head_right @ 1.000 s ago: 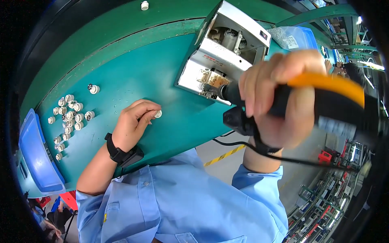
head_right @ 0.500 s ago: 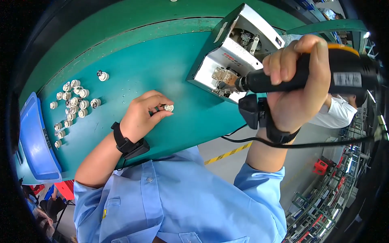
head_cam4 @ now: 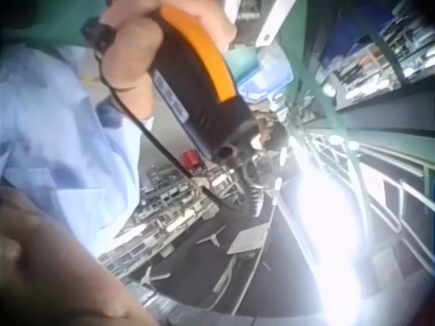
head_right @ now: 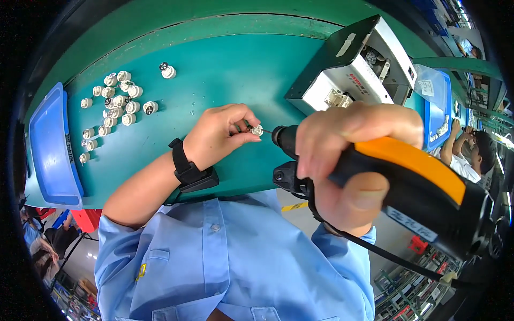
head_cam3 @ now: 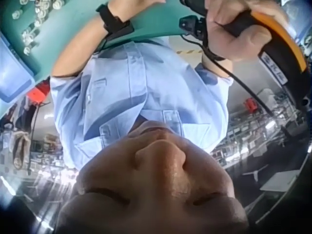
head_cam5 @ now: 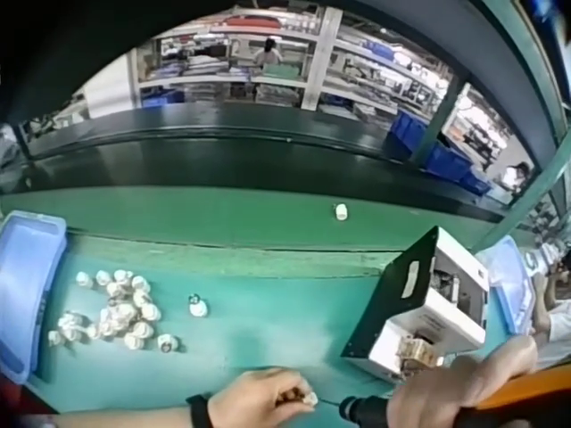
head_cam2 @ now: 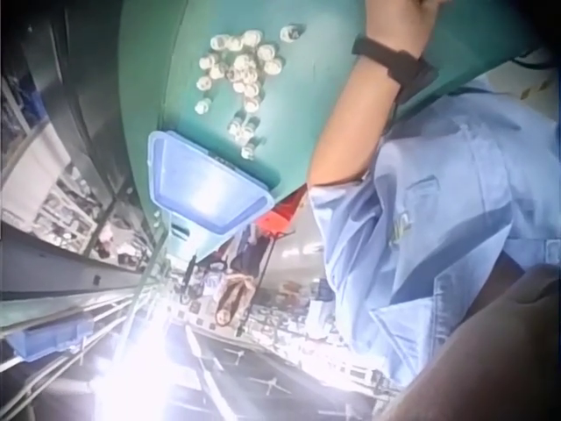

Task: The person picks up white components from a table, inserts them into a machine, and uses a power screwdriver on them. They repeat this process for multiple components, occasionally reaching for more items from a shelf.

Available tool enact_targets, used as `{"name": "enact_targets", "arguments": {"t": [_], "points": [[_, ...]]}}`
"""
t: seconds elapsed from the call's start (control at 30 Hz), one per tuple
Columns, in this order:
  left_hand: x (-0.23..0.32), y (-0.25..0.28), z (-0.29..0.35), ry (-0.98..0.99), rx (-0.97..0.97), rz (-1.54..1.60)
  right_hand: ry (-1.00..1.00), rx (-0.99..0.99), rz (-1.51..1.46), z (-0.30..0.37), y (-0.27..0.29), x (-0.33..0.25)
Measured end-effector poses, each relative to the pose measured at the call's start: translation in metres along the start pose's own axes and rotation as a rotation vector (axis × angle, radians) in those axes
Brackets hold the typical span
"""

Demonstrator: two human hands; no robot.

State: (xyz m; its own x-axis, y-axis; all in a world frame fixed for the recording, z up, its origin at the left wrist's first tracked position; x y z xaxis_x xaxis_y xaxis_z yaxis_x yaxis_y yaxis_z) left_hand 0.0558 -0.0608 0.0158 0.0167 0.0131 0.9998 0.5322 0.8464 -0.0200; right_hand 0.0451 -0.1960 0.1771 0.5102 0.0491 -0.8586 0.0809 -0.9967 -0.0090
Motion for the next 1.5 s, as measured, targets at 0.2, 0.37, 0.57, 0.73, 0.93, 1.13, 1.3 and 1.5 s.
{"name": "enact_targets", "arguments": {"t": [0.2, 0.37, 0.57, 0.73, 0.93, 1.13, 1.3, 1.5], "points": [[0.004, 0.001, 0.000, -0.044, 0.022, 0.007, -0.031, -0.067, 0.053, 0.002, -0.012, 0.006], [0.004, 0.001, 0.001, -0.029, -0.007, -0.001, 0.024, -0.115, 0.091, 0.006, -0.020, 0.002], [0.007, 0.002, 0.001, -0.086, 0.014, -0.025, -0.006, -0.164, 0.113, 0.002, -0.023, 0.006], [0.010, 0.001, 0.001, -0.154, -0.003, -0.076, -0.017, -0.224, 0.128, -0.001, -0.028, 0.009], [0.014, 0.002, 0.006, -0.141, 0.028, -0.136, -0.059, -0.157, 0.142, -0.002, -0.035, 0.010], [0.050, 0.024, -0.020, -0.151, 0.040, -0.409, 0.191, 0.144, -0.076, -0.003, 0.010, -0.043], [0.090, 0.122, -0.079, -0.091, 0.268, -0.674, 0.192, 0.146, -0.026, -0.003, 0.023, -0.049], [0.099, 0.139, -0.049, -0.183, 0.167, -1.059, 0.172, 0.160, 0.026, 0.009, 0.050, -0.050]]}}
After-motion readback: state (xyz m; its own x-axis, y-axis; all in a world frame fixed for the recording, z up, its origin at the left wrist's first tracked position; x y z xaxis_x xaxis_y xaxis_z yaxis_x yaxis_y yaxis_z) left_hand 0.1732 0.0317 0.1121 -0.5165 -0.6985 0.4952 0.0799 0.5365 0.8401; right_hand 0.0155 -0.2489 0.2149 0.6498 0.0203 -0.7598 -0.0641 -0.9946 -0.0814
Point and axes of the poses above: each hand's wrist, its own z-axis away from the middle knuckle, its own y-axis out of the back of the hand, x = y × z, the point moved 7 cm from there along -z, towards the middle knuckle, and after that the axes turned 13 degrees about z, right-handed, at the moved point
